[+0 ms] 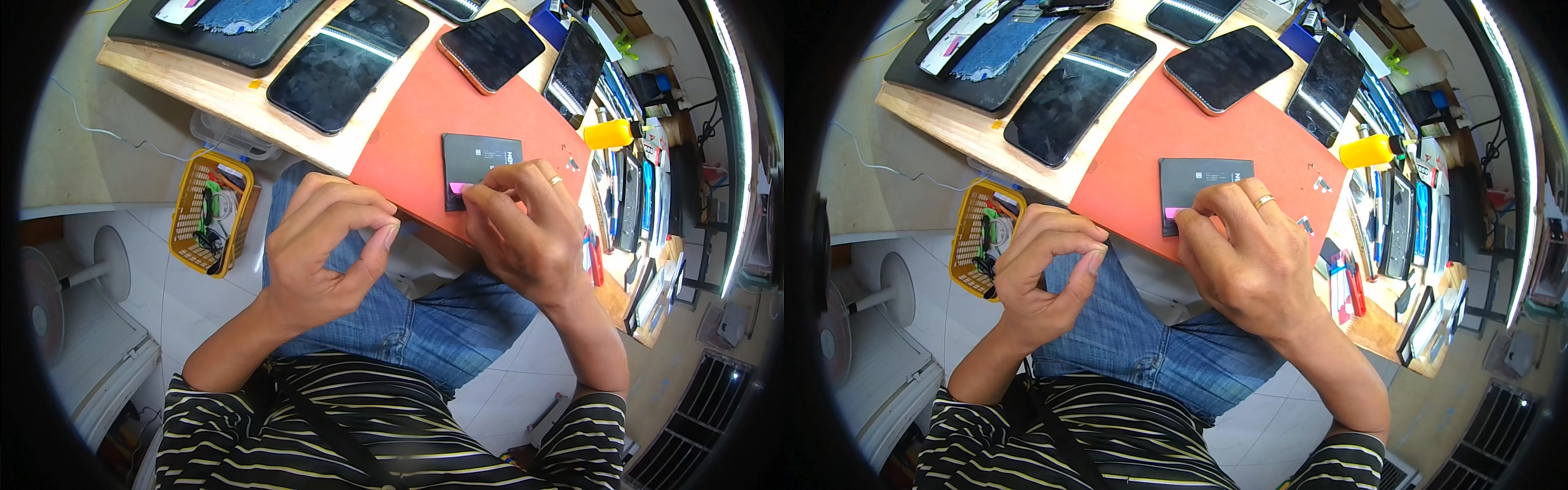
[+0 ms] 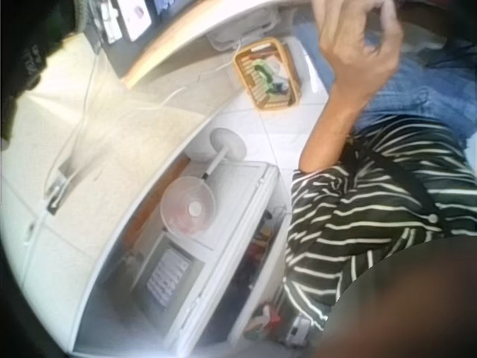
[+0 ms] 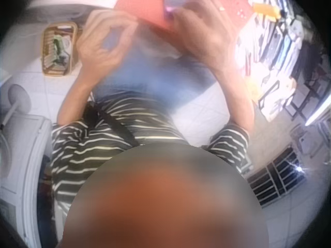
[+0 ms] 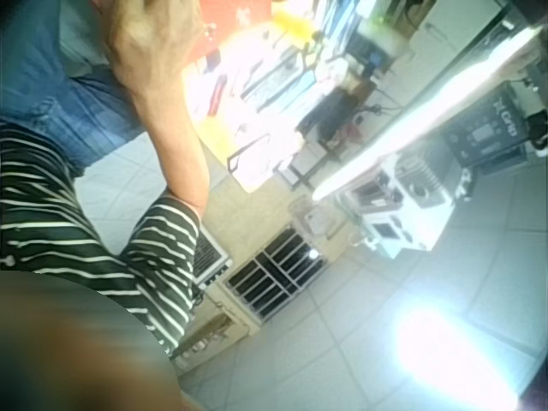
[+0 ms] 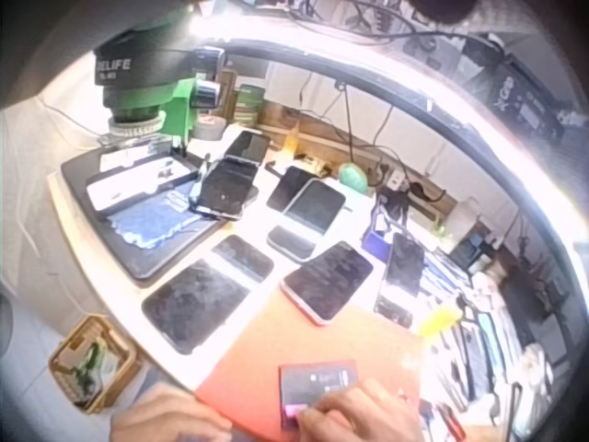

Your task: The person retrieves adhesive strips from a drawer, cuts them with scissors, and applies them to a phone battery. The person then places the battery into a disassembled smartphone and aligns it within the chassis.

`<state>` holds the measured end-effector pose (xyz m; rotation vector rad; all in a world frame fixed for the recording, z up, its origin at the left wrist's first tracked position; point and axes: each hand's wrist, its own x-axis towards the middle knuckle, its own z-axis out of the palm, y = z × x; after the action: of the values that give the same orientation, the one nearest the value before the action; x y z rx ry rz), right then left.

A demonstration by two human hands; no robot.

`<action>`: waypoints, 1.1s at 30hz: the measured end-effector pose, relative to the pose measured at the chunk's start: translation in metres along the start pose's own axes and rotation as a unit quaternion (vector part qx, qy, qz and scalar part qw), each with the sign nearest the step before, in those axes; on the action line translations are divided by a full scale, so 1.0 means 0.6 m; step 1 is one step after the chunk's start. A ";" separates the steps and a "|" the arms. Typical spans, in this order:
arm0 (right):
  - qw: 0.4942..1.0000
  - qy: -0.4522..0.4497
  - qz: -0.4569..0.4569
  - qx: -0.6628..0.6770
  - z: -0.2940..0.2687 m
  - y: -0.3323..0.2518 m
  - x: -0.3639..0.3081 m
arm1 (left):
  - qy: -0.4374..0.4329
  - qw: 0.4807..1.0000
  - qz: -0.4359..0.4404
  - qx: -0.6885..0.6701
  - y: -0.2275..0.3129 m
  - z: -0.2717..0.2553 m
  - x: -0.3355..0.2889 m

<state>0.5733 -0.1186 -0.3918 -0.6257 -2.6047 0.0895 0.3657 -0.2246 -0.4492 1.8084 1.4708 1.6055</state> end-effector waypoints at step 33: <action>0.979 -0.048 0.188 -0.059 0.009 -0.059 -0.054 | -0.003 0.787 -0.342 -0.514 0.037 0.011 -0.010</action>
<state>0.5820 -0.1642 -0.4045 -1.1772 -2.5626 0.0856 0.3828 -0.2369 -0.4374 0.5552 0.7563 1.4838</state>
